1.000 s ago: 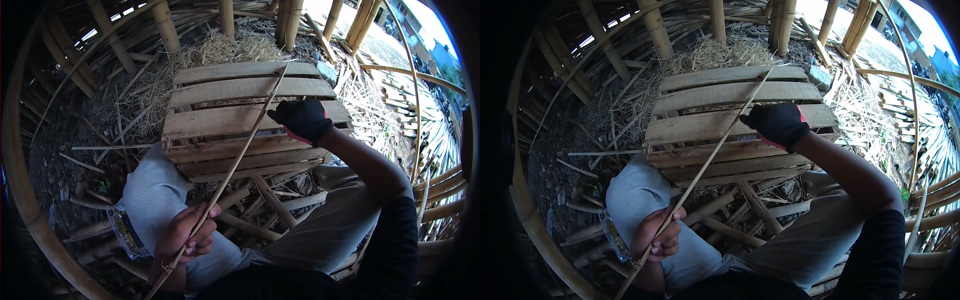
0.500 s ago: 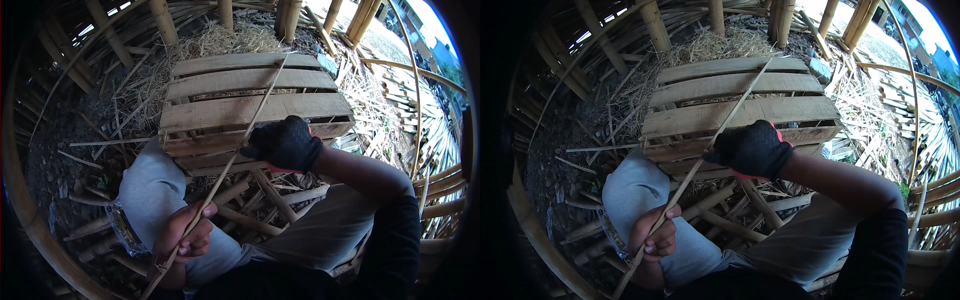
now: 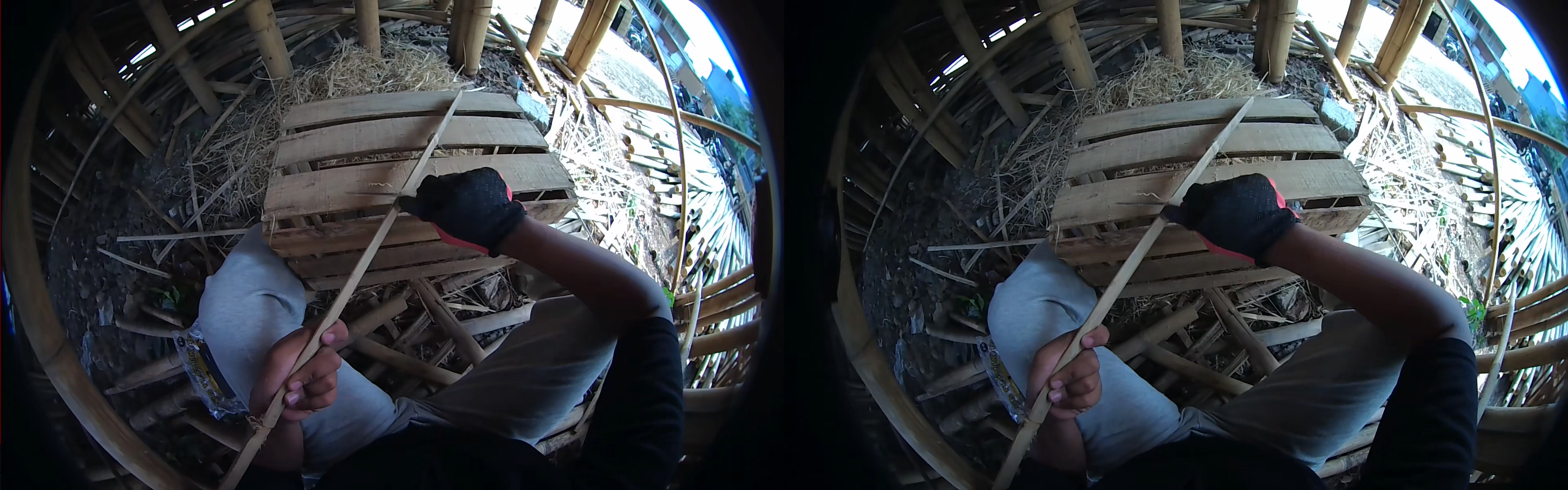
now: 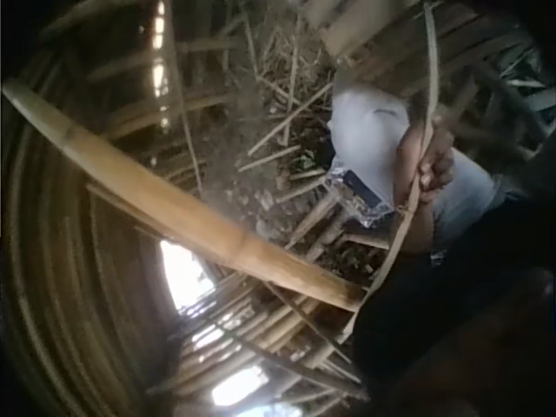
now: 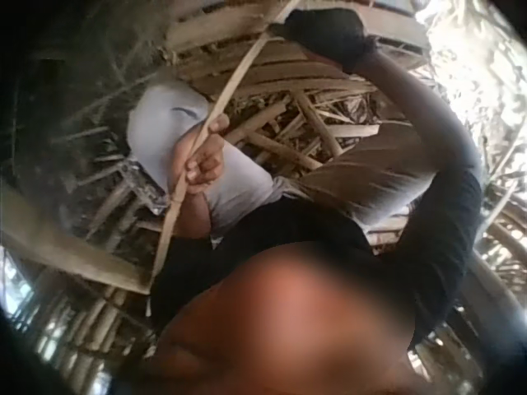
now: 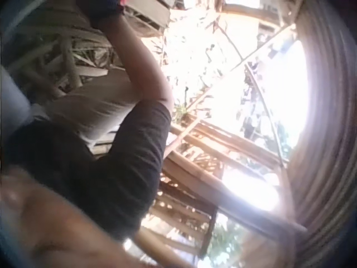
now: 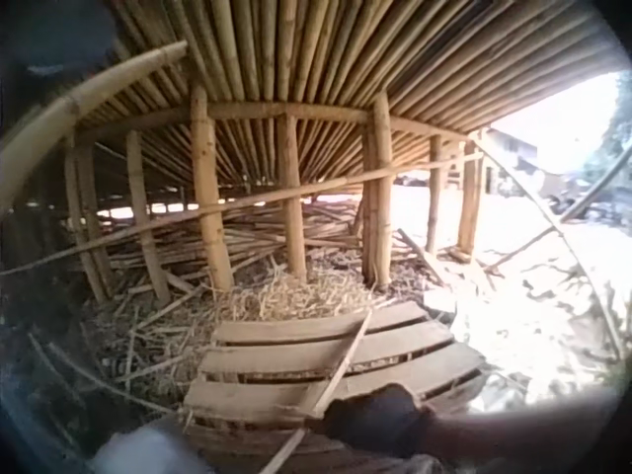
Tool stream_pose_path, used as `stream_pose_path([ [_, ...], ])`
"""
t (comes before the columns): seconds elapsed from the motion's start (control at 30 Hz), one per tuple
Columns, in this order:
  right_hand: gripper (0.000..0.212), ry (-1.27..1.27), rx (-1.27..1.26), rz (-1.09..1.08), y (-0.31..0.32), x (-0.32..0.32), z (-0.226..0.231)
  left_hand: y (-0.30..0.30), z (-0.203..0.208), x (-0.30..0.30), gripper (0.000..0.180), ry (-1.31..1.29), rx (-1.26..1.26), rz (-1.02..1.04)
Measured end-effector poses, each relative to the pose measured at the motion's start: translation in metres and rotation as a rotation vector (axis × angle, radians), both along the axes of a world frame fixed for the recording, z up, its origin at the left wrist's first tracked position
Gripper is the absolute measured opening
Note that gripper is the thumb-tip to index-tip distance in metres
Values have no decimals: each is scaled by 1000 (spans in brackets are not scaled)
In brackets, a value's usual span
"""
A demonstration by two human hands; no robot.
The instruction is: The person uses a knife to shave and smooth a thin bamboo stick held in the left hand. The person repeatedly scrapes along the stick's length, rotating it to work different sides, while seated in a bamboo-framed workspace.
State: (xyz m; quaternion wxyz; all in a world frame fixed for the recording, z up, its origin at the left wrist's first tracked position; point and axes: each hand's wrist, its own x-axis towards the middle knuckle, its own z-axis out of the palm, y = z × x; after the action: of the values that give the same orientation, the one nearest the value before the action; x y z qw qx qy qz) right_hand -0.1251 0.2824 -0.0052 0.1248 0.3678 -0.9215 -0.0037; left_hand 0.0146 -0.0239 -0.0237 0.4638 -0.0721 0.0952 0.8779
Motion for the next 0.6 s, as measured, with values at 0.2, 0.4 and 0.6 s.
stream_pose_path([
  [0.2,22,-75,-9,-109,0,-7,-1,-3,-9,7,27,14,-129,-9],
  [0.4,34,127,99,-39,21,-16,-4,5,0,0,32,-35,75,-10],
  [0.6,32,-75,66,10,-1,-8,5,-4,-5,2,25,0,-72,0],
])
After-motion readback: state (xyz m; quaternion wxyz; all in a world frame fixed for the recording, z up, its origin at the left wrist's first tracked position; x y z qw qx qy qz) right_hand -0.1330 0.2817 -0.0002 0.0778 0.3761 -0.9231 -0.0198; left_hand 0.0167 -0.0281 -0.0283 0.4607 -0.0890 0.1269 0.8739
